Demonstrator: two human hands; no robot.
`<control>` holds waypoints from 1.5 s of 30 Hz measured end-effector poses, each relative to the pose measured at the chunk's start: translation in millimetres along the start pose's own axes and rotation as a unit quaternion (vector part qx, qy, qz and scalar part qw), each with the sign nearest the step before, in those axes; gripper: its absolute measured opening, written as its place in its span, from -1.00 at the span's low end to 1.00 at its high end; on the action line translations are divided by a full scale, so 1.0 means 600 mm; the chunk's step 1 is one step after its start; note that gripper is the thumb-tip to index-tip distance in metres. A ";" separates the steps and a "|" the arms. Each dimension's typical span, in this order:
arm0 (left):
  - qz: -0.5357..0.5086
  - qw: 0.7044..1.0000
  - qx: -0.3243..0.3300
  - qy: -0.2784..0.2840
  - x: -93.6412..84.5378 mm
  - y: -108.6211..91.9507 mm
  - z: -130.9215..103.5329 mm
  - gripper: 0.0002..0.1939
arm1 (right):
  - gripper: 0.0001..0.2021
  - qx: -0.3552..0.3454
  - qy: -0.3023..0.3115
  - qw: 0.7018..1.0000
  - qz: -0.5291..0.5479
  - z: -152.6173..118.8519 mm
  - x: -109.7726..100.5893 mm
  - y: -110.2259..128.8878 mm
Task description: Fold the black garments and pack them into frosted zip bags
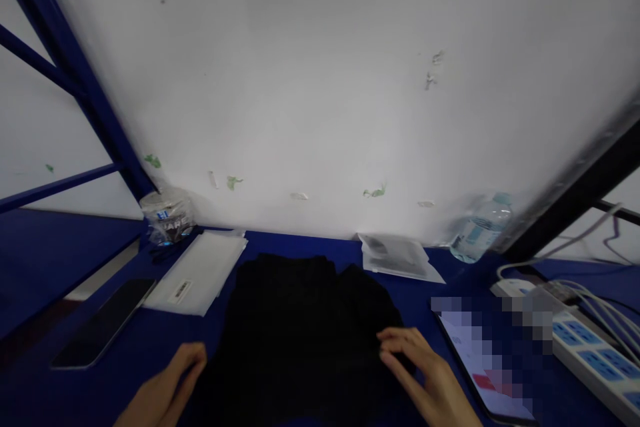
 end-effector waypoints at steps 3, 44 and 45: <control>-0.021 1.000 -0.005 -0.012 0.016 -0.006 0.077 -0.82 | -0.77 0.007 -0.028 1.000 -0.003 0.058 0.005 -0.001; -0.037 0.998 0.007 -0.054 0.134 -0.021 0.157 -0.80 | -0.89 -0.156 -0.085 0.941 -0.288 0.095 0.195 0.113; -0.038 0.998 0.006 -0.053 0.134 -0.021 0.157 -0.81 | -0.89 -0.157 -0.082 0.943 -0.282 0.090 0.204 0.114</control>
Point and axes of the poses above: each hand's wrist, its own z-axis towards the middle knuckle, its own x-axis out of the palm, y = z × x, the point moved 3 cm from there along z, towards the middle knuckle, and after that the axes turned 12 degrees about -y, right-handed, at the moved point
